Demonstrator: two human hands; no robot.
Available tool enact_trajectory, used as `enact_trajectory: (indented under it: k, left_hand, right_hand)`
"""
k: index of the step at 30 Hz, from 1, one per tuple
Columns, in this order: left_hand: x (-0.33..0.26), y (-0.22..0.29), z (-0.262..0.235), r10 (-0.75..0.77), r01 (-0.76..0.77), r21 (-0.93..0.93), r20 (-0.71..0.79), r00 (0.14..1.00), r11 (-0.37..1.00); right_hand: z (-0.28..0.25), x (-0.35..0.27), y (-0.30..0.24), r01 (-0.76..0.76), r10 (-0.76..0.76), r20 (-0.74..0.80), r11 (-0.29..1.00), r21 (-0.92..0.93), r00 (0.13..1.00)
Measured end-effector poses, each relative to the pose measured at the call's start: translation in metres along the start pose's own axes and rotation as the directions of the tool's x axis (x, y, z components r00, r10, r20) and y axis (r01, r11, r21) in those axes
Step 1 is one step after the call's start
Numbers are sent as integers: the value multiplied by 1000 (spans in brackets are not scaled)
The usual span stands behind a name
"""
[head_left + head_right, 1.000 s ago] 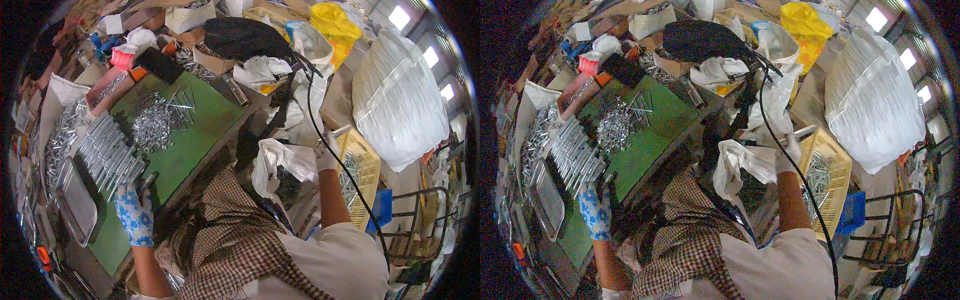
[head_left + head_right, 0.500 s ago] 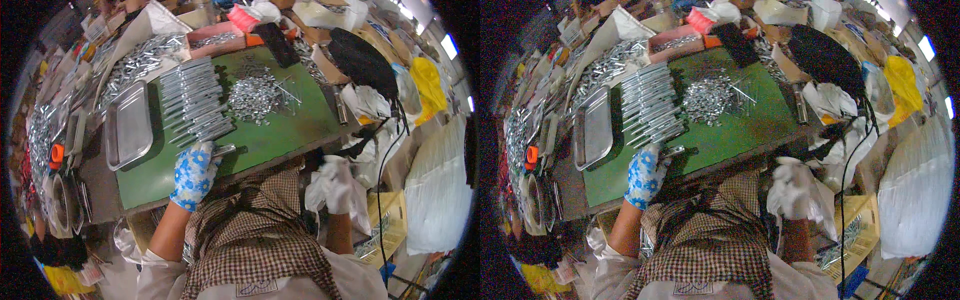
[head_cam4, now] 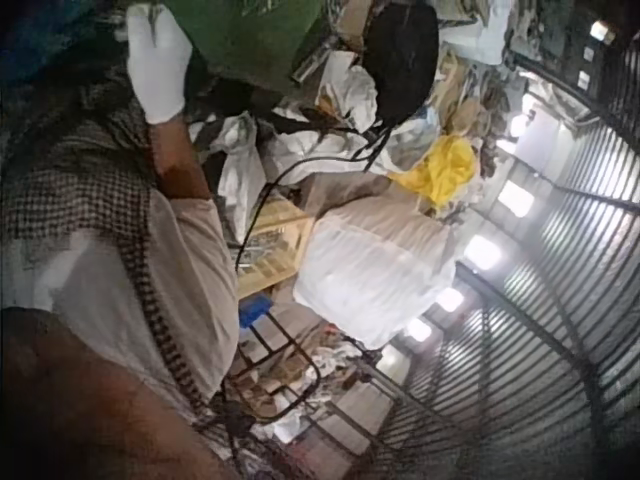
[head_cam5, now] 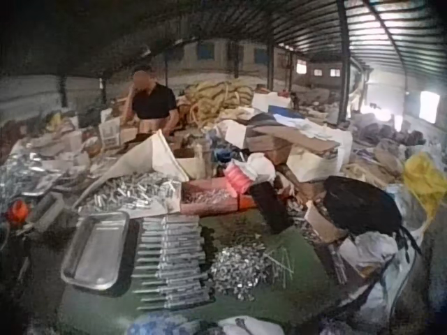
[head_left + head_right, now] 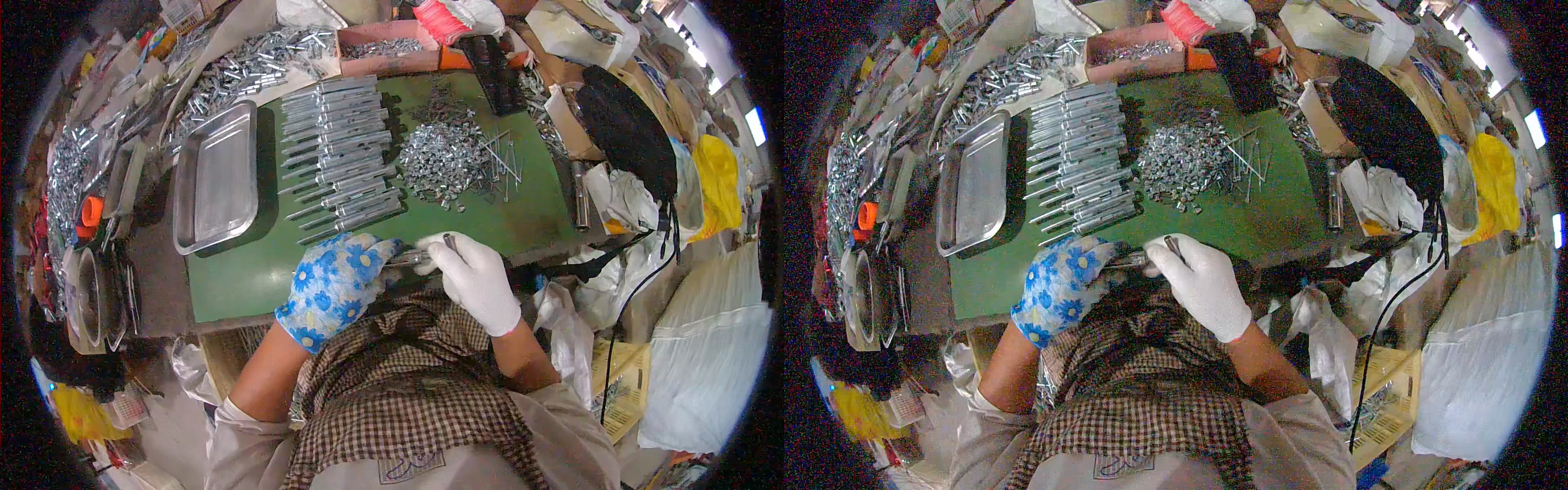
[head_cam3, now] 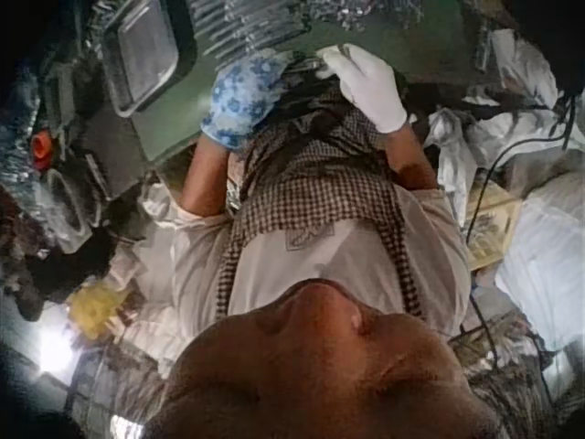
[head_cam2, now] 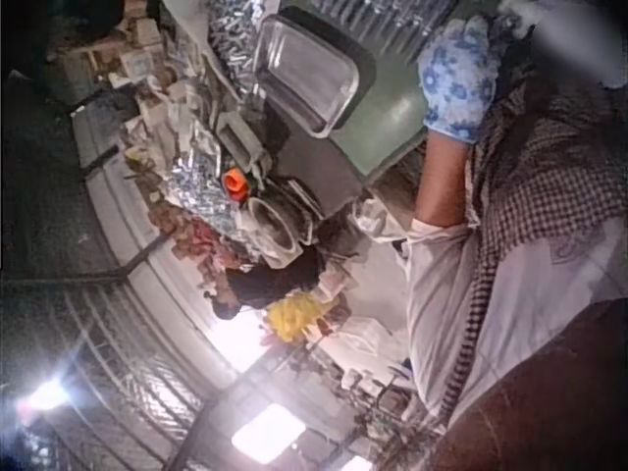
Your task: The person assembles metal components by inserting metal rods into cylindrical tubes, and then attaches small metal clips to the assemblies by hand.
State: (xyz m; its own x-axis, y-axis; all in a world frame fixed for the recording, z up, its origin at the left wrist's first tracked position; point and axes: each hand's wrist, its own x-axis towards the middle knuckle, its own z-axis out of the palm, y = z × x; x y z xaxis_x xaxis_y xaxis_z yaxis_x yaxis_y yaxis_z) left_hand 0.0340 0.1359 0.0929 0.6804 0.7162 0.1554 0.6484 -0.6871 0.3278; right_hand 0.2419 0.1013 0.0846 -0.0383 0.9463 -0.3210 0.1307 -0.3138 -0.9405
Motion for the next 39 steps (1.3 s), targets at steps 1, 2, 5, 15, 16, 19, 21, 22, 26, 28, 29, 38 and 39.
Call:
enact_trajectory:
  k: [1, 2, 5, 15, 16, 19, 21, 22, 26, 28, 29, 38, 39]
  left_hand:
    - [-1, -1, 4, -26, 26, -10, 5, 1000, 1000]
    - [0, -2, 6, -47, 48, -21, 11, 999, 999]
    - [9, 5, -3, -154, 179, -145, 169, 974, 973]
    - [10, -5, 14, -113, 117, -279, 31, 993, 953]
    - [11, -5, 13, -125, 135, -276, 54, 991, 952]
    - [12, -2, 15, -142, 141, -259, 17, 990, 956]
    - [14, 1, 15, -135, 119, -248, -47, 990, 961]
    - [15, 3, 12, -155, 158, -196, 28, 988, 968]
    - [17, 10, 13, -114, 114, 80, -2, 993, 990]
    - [21, 16, 19, -148, 146, 91, 18, 989, 985]
    - [24, 21, 22, -167, 163, 114, 28, 986, 980]
    - [32, 22, 32, -171, 167, 95, 26, 985, 981]
    - [32, 22, 32, -172, 169, 94, 26, 985, 981]
  right_hand:
    - [0, 2, 1, 33, -40, -33, 983, -178, 999]
    - [-2, 3, 1, 29, -35, -31, 983, -183, 999]
    - [-7, 5, 1, 54, -77, -69, 955, -292, 995]
    - [-10, 11, 7, 163, -193, -122, 961, -221, 973]
    - [-11, 11, 8, 137, -165, -122, 968, -211, 979]
    - [-11, 13, 9, 106, -130, -123, 976, -190, 984]
    - [-11, 13, 9, 136, -160, -123, 973, -185, 979]
    - [-11, 13, 9, 168, -191, -121, 970, -179, 974]
    - [-31, 27, 13, 319, -494, -190, 764, -561, 849]
    - [-38, 41, 14, 330, -597, -203, 659, -676, 776]
    - [-41, 45, 11, 309, -569, -210, 678, -667, 795]
    - [-36, 82, -5, 156, -500, -84, 420, -894, 862]
    - [-36, 80, -4, 156, -514, -122, 464, -872, 849]
